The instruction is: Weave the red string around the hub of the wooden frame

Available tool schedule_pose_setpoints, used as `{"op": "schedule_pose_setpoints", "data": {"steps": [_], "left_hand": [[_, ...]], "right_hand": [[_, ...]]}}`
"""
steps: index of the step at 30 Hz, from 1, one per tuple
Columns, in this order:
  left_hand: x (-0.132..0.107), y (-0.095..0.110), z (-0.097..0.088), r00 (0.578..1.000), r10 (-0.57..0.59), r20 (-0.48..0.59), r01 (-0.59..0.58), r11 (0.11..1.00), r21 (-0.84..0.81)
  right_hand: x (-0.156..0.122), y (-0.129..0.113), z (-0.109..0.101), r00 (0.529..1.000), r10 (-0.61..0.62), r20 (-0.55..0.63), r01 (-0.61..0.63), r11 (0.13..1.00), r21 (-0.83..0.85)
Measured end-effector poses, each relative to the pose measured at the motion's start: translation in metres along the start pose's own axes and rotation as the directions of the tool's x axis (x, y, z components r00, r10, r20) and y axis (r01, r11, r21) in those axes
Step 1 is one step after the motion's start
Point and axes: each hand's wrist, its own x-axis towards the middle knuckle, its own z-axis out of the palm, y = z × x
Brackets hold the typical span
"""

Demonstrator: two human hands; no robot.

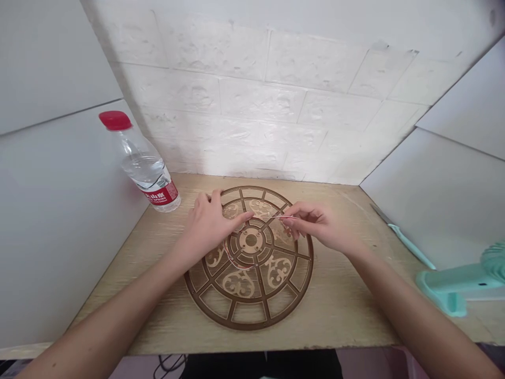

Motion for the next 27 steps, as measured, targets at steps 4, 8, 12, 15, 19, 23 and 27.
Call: {"op": "schedule_pose_setpoints", "data": {"steps": [4, 8, 12, 15, 19, 23, 27], "left_hand": [[0.0, 0.0, 0.0, 1.0, -0.005, 0.017, 0.005, 1.0, 0.012], [0.001, -0.001, 0.002, 1.0, -0.026, 0.016, 0.025, 0.999, 0.02], [0.003, -0.003, 0.005, 0.999, -0.035, 0.008, 0.035, 0.999, 0.034], [0.004, -0.005, 0.006, 0.999, -0.042, -0.003, 0.042, 0.998, 0.051], [0.007, -0.004, 0.005, 0.999, -0.05, 0.0, 0.05, 0.997, 0.066], [0.007, -0.002, 0.002, 0.998, -0.057, 0.0, 0.057, 0.996, 0.073], [0.007, -0.003, 0.004, 0.998, -0.055, 0.002, 0.055, 0.996, 0.073]], "right_hand": [[0.0, -0.003, -0.004, 1.0, 0.005, 0.018, -0.008, 0.994, 0.113], [0.0, -0.004, -0.009, 1.0, -0.017, 0.005, 0.014, 0.948, 0.319], [0.0, -0.004, -0.015, 0.996, -0.064, 0.058, 0.04, 0.938, 0.343], [0.0, -0.003, -0.02, 0.991, -0.088, 0.098, 0.051, 0.943, 0.329], [0.0, -0.003, -0.024, 0.987, -0.094, 0.132, 0.039, 0.929, 0.367], [0.0, -0.003, -0.025, 0.988, -0.096, 0.121, 0.036, 0.905, 0.425], [-0.002, -0.007, -0.028, 0.999, -0.033, 0.005, 0.03, 0.95, 0.31]]}}
